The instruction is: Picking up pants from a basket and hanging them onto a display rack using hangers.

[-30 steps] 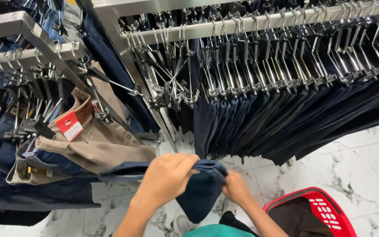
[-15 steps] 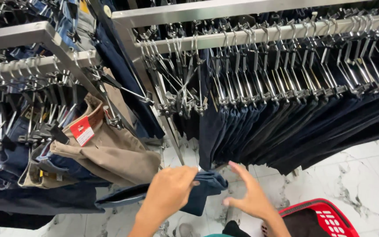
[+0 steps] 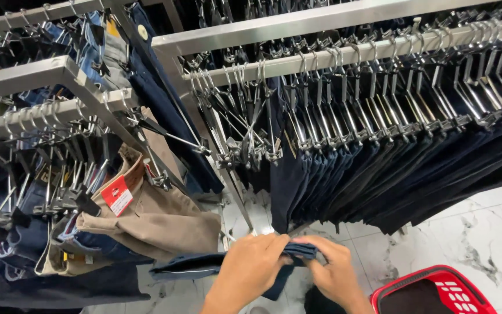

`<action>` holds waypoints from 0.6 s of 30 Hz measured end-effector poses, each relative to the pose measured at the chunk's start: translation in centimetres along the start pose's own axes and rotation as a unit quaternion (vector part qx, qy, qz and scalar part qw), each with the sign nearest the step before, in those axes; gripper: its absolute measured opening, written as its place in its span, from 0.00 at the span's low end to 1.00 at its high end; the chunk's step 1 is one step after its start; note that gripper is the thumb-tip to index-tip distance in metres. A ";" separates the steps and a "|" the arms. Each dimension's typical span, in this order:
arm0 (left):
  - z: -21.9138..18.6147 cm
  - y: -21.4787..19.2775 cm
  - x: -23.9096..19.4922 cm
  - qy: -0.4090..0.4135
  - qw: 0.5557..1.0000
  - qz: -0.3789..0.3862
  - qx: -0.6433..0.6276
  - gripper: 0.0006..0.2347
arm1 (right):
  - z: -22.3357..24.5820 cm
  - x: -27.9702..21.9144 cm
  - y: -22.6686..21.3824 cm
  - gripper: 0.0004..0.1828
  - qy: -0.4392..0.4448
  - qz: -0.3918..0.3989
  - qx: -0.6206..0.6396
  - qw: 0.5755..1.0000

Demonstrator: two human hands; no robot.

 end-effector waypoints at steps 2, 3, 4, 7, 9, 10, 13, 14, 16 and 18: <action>0.3 -1.0 0.8 -0.023 0.999 0.009 -0.029 0.11 | -1.0 0.9 -0.1 0.10 0.017 -0.009 0.016 1.000; 1.2 -1.4 1.0 -0.117 0.984 0.024 -0.132 0.16 | -2.2 1.5 -0.1 0.10 0.057 0.000 0.024 0.998; 1.8 -1.6 1.0 -0.208 0.949 0.038 -0.233 0.24 | -3.4 2.0 -0.2 0.11 0.097 0.010 0.032 0.995; 2.5 -2.0 3.6 -0.243 0.929 0.000 -0.280 0.26 | -5.4 3.8 -0.2 0.11 0.133 0.043 0.022 0.990; 3.2 -2.3 6.3 -0.292 0.918 -0.006 -0.269 0.29 | -6.8 4.7 0.0 0.12 0.147 0.067 0.020 0.987; 3.8 -2.5 7.6 -0.333 0.907 -0.006 -0.259 0.34 | -7.6 5.3 0.1 0.13 0.164 0.082 0.016 0.983; 5.6 -1.4 9.9 -0.389 0.888 -0.076 -0.234 0.33 | -9.5 6.2 0.0 0.14 0.199 0.144 0.019 0.969; 6.1 -0.9 10.7 -0.391 0.887 -0.080 -0.232 0.33 | -8.8 7.1 -0.5 0.14 0.195 0.147 0.018 0.970; 6.8 -0.1 11.2 -0.422 0.845 -0.186 -0.273 0.31 | -7.7 7.5 -1.3 0.15 0.217 0.187 0.044 0.957; 7.8 1.9 11.3 -0.399 0.846 -0.246 -0.253 0.27 | -11.6 7.9 -0.5 0.16 0.200 0.239 0.035 0.950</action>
Point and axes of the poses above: each hand's wrist, its own x-axis towards the middle knuckle, its own y-axis out of the palm, z = x × y, the point moved 5 cm from there along x, towards the middle knuckle, and after that the axes turned 13 degrees about y, right-handed, at the moved point
